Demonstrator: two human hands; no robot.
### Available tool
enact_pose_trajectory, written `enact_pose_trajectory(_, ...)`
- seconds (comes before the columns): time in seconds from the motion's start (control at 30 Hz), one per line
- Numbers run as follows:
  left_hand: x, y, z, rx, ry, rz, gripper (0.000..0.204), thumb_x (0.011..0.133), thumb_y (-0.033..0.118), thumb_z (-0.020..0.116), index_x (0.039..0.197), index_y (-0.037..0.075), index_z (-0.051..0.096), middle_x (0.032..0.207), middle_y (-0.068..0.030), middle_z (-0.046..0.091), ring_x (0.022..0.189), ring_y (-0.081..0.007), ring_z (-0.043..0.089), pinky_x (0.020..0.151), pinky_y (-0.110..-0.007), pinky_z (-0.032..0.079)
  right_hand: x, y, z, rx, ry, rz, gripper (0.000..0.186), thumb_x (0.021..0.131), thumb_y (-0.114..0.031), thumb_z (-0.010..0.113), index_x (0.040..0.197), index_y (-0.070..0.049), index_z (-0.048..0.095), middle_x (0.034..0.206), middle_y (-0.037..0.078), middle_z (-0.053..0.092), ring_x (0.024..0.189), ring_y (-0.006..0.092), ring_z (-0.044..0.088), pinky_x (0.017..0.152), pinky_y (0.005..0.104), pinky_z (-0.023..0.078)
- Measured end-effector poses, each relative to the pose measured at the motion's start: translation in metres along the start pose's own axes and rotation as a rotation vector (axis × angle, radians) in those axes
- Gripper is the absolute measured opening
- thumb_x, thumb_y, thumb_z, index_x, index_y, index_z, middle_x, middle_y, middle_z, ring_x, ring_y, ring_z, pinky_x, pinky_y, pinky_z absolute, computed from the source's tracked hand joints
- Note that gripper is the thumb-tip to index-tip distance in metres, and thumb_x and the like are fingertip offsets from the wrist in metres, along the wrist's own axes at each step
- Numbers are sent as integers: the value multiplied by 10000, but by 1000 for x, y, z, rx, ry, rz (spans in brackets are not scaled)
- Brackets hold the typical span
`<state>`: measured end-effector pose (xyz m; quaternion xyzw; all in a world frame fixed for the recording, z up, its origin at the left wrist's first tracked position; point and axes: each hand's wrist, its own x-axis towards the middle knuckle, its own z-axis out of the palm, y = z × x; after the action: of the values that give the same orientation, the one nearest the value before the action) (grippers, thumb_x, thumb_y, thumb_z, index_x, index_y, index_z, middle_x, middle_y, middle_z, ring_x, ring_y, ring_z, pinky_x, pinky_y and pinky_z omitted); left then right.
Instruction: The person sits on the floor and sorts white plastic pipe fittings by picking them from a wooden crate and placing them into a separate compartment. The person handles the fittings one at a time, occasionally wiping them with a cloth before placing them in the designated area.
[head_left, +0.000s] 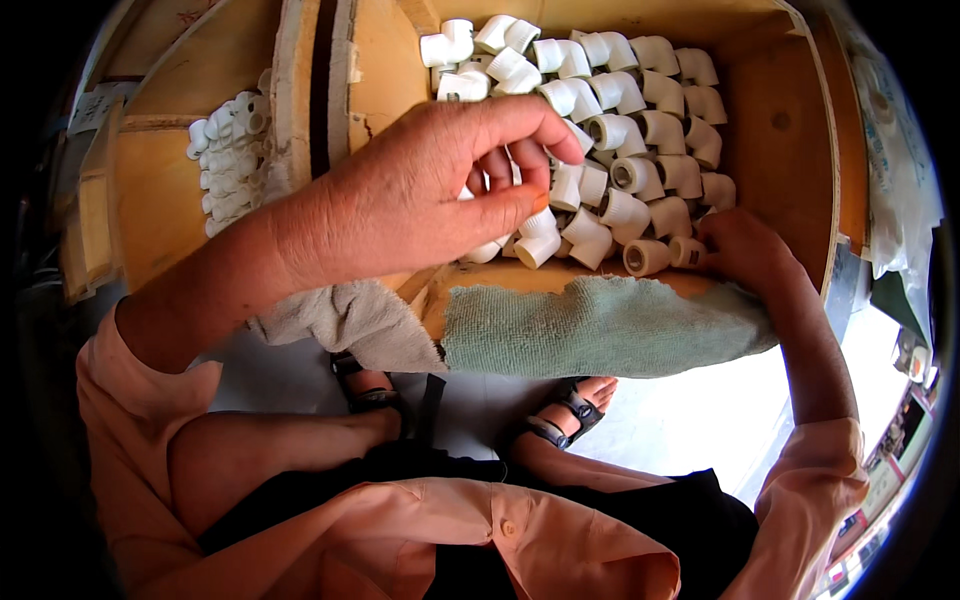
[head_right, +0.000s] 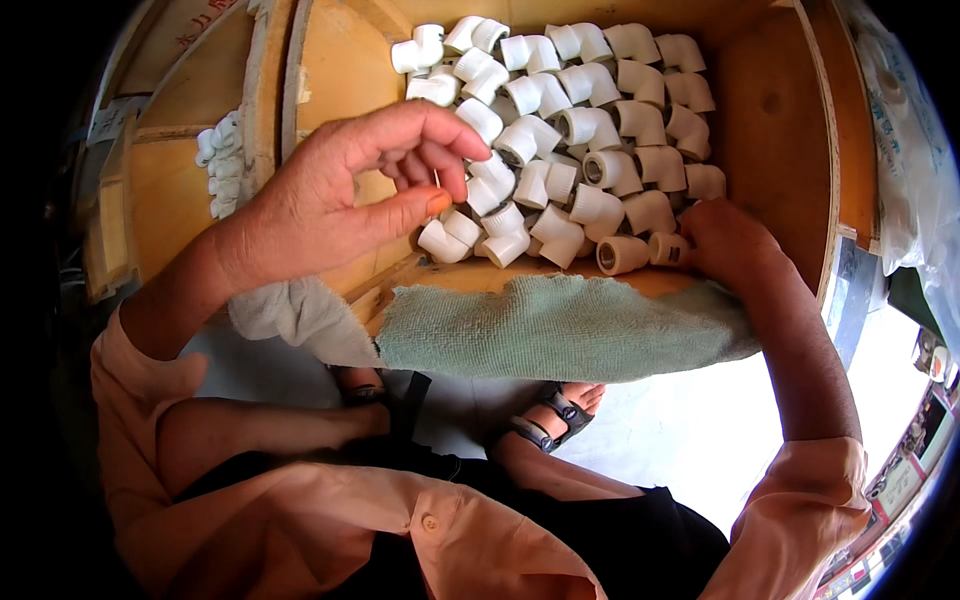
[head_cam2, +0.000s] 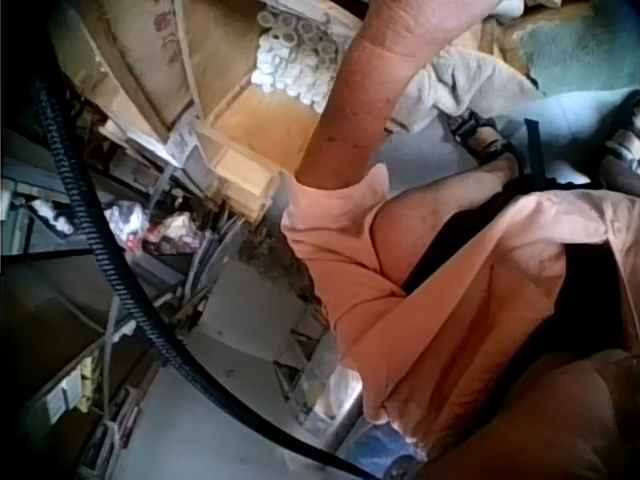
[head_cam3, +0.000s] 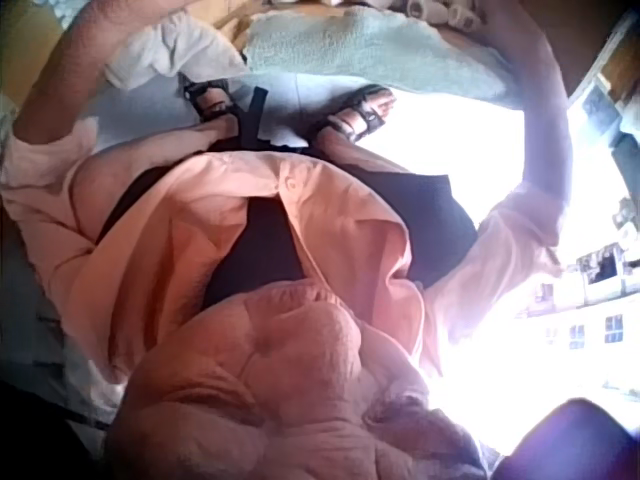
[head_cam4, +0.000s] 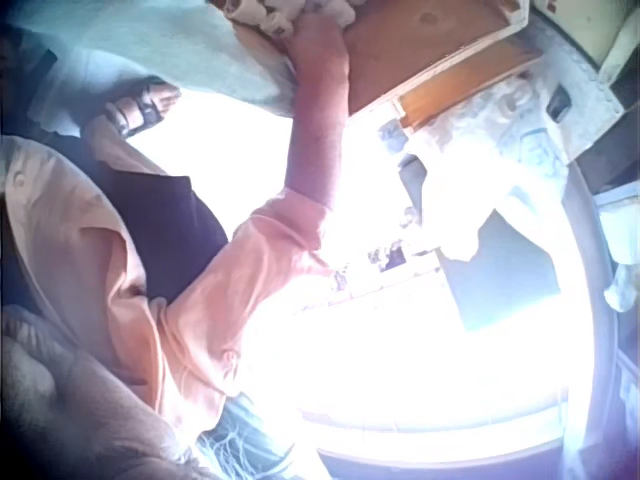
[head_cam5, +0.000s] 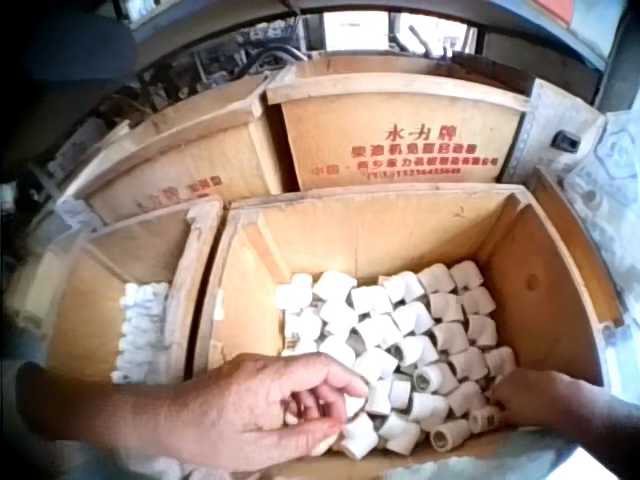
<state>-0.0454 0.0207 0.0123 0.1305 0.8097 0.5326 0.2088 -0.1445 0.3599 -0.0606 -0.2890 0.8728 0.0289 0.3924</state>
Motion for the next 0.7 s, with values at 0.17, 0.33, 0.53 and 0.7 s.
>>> enact_pose_trajectory(0.17,-4,-11,-57,68,212,167,259,930,92,592,1180,26,589,963,-50,656,858,-96,624,768,-245,513,-2,5,-3,137,-37,32,285,603,-127,750,842,4,665,803,166,675,764,279,674,693,366,529)
enact_pose_trajectory(0.33,-34,-43,-131,-102,441,53,162,942,46,557,1088,-14,591,889,-59,661,748,-88,627,676,-217,520,-6,-1,-7,146,-73,150,353,583,-156,754,892,-10,668,826,170,665,770,279,663,690,365,516)
enact_pose_trajectory(0.53,-105,-113,-204,25,688,-208,205,958,95,531,1128,-4,588,910,-89,669,721,-135,638,660,-251,529,-24,-31,-24,352,345,150,301,726,-132,684,1005,-20,661,816,148,648,716,226,641,665,355,509)
enact_pose_trajectory(0.7,-147,-155,-210,-134,826,-519,273,945,217,561,1174,73,601,1012,-60,673,831,-130,659,726,-275,539,-49,-40,-24,373,423,77,212,834,-86,634,1030,-6,647,808,106,652,701,155,620,650,296,514)
